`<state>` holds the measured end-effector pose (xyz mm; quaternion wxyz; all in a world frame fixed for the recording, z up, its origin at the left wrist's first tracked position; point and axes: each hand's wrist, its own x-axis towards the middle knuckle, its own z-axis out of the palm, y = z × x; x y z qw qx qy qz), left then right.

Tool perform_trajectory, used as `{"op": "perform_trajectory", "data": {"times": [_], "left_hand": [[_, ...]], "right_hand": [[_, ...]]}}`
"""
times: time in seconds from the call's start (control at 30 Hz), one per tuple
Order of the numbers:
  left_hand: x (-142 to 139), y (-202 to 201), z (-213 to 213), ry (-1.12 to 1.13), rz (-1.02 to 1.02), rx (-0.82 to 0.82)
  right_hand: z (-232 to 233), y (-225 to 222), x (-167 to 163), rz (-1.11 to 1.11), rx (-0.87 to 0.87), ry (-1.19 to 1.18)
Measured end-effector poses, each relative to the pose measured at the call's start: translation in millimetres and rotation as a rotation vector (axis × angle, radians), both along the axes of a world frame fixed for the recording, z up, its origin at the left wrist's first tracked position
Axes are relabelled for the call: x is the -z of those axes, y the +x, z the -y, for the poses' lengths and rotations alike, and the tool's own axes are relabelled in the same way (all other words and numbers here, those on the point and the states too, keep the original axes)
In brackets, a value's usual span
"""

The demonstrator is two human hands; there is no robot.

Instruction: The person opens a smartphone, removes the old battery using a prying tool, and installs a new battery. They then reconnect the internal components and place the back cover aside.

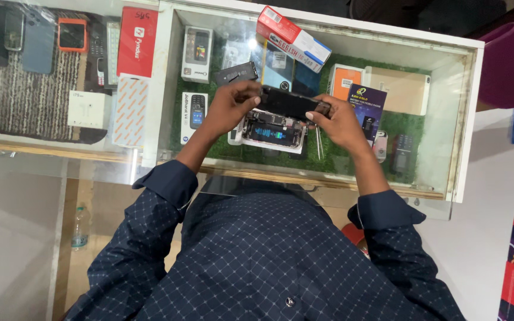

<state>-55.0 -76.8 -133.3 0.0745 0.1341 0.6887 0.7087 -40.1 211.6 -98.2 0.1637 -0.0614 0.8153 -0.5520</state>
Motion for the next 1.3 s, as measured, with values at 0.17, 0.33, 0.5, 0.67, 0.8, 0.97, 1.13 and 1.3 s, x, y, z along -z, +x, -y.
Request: {"op": "perform_trajectory", "data": {"times": [0.17,0.33,0.5,0.67,0.8,0.97,1.13,1.3], "left_hand": [[5,8,10,-0.158,-0.092,-0.013],[6,12,13,-0.255,-0.185,-0.044],[5,18,14,-0.312,-0.168,-0.048],[7,26,14,-0.31,-0.189,-0.085],[10,26,15,-0.298,-0.189,-0.074],[10,26,17,-0.306,-0.236,-0.08],[10,29,15,-0.289,-0.26,-0.111],[10,30,14,-0.278,-0.286,-0.108]], "right_hand": [[13,7,11,-0.123,0.03,0.144],[24,13,15,-0.215,0.065,0.215],[32,15,15,-0.285,0.094,0.212],[37,22,13,-0.265,0.112,0.17],[39,24,14,-0.264,0.123,0.166],[45,30,17,-0.293,0.142,0.104],[49,31,19,-0.353,0.157,0.064],[51,33,17,-0.339,0.188,0.09]]}}
